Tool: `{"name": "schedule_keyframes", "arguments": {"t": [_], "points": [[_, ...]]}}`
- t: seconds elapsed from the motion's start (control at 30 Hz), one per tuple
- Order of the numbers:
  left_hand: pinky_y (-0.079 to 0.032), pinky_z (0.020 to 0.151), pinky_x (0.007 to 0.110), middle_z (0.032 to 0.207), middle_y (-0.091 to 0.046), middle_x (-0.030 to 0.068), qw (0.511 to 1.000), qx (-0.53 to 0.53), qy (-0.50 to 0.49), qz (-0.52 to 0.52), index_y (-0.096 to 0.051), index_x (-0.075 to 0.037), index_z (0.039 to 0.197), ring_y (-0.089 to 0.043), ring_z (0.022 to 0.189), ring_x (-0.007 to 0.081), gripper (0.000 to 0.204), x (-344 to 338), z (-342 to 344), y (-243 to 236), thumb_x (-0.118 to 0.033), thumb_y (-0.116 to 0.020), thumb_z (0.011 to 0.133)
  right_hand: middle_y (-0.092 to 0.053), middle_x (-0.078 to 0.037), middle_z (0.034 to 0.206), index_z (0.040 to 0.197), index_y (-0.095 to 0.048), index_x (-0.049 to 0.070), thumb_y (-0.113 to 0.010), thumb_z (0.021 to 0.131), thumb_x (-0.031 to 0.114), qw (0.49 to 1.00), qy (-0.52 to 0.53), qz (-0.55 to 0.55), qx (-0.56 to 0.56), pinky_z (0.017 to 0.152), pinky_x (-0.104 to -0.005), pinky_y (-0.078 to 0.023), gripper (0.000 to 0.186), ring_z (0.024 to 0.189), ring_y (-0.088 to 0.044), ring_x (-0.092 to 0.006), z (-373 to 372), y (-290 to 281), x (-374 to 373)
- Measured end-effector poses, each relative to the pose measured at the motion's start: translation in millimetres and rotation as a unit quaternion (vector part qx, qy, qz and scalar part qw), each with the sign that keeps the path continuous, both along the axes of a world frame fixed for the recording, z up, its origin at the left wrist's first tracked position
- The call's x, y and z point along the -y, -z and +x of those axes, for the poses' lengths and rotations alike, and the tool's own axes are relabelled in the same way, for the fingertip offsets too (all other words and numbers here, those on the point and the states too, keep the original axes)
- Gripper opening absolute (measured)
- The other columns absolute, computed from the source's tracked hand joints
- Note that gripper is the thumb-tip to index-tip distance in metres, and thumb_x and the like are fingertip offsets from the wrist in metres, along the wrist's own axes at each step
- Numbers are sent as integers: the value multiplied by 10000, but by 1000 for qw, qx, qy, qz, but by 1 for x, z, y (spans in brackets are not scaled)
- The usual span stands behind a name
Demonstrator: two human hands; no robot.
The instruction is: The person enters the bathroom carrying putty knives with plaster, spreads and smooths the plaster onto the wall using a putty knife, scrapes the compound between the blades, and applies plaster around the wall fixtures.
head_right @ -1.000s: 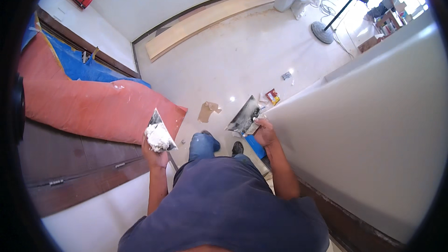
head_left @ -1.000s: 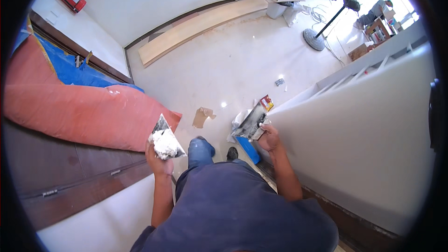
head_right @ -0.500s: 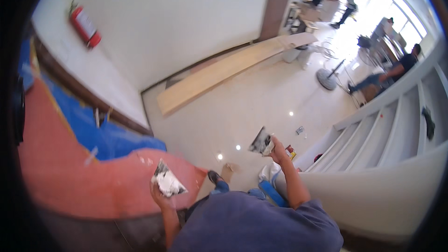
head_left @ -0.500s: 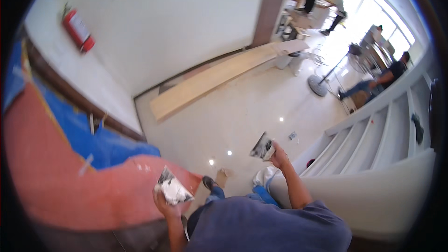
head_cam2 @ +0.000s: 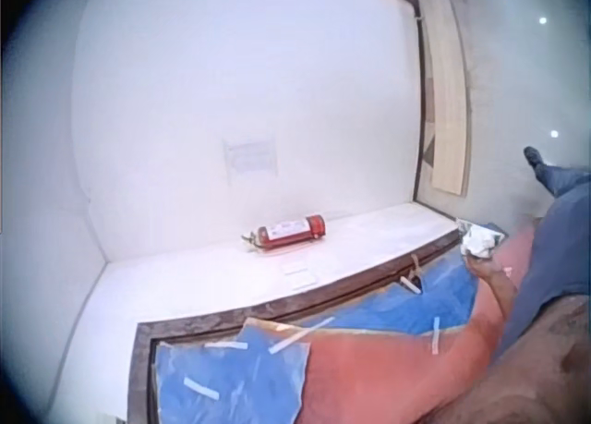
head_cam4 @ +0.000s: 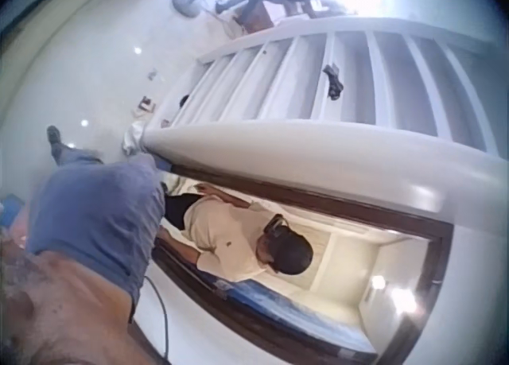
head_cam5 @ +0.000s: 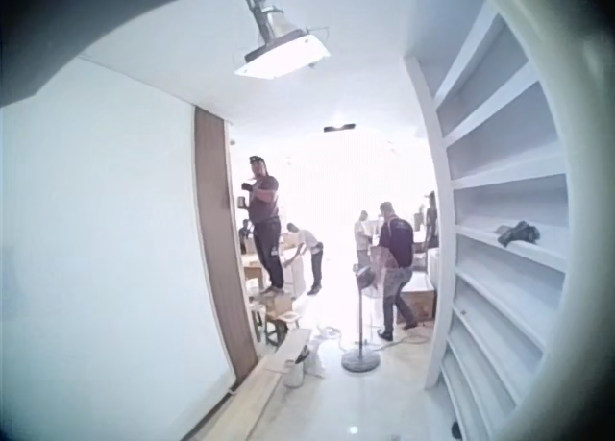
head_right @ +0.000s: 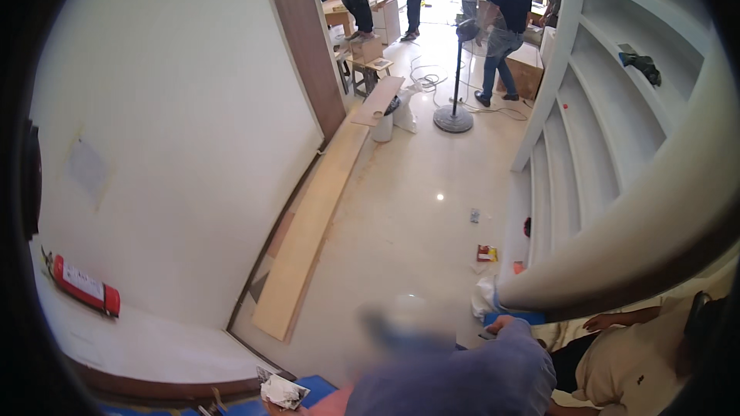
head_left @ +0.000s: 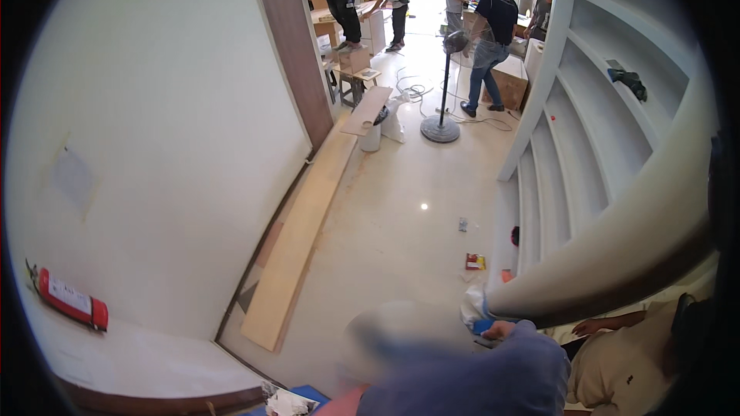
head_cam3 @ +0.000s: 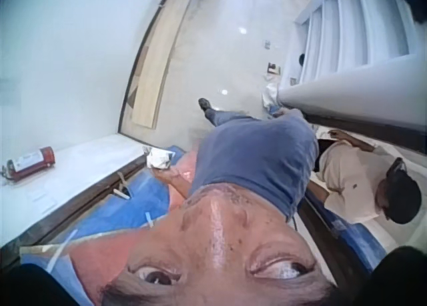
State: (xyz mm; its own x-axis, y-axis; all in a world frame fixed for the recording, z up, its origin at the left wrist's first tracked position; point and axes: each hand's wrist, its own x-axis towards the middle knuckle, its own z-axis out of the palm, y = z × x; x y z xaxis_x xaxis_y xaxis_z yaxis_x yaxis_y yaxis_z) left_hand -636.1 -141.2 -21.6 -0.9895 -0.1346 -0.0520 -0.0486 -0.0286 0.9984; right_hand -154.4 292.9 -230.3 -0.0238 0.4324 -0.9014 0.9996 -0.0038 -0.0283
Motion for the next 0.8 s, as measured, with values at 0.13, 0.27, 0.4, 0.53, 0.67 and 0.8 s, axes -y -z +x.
{"name": "schedule_keyframes", "arguments": {"t": [0.13,0.27,0.4,0.53,0.67,0.8], "points": [[-574,764,379,1073,-720,120,982,108,-28,150,-684,12,1227,-700,901,246,371,-38,-89,2,-232,-522,999,-697,-177,1303,1232,-737,85,-662,848,670,997,-21,26,-68,1027,-437,-493,705,1243,-646,-332,-112,24,-32],[-570,775,387,1094,-704,120,955,129,-2,266,-645,16,1254,-683,909,243,360,-64,-172,0,-227,-522,1019,-692,-189,1296,1198,-748,79,-624,871,649,993,-45,83,-68,1021,-470,-506,669,1221,-648,-363,-291,108,-122],[-576,785,388,1160,-688,139,995,70,36,55,-617,21,1287,-680,938,258,375,-105,-254,-2,-229,-517,1026,-712,-222,1210,1131,-763,50,-473,966,630,953,-177,142,-201,1008,-498,-509,669,1149,-660,-411,-493,89,-195],[-538,959,420,1316,-666,137,962,130,43,234,-582,-6,1377,-669,1112,290,471,-121,-336,-2,-318,-462,1046,-736,-223,1121,1072,-774,46,-542,947,591,918,-158,170,-321,957,-487,-526,606,1079,-689,-397,-670,-27,-206],[-544,946,420,1337,-661,138,954,189,89,214,-580,-17,1387,-672,1109,276,474,-162,-419,-12,-322,-450,1048,-738,-232,1095,1053,-773,46,-524,953,596,893,-84,193,-399,942,-493,-532,612,1047,-694,-411,-712,-56,-198],[-563,906,437,1285,-682,148,933,177,195,247,-601,-8,1371,-692,1045,277,471,-208,-512,-6,-313,-461,1040,-731,-238,1097,1042,-780,62,-521,954,590,931,-34,227,-284,925,-503,-527,595,1036,-684,-426,-672,-3,-167]]}}
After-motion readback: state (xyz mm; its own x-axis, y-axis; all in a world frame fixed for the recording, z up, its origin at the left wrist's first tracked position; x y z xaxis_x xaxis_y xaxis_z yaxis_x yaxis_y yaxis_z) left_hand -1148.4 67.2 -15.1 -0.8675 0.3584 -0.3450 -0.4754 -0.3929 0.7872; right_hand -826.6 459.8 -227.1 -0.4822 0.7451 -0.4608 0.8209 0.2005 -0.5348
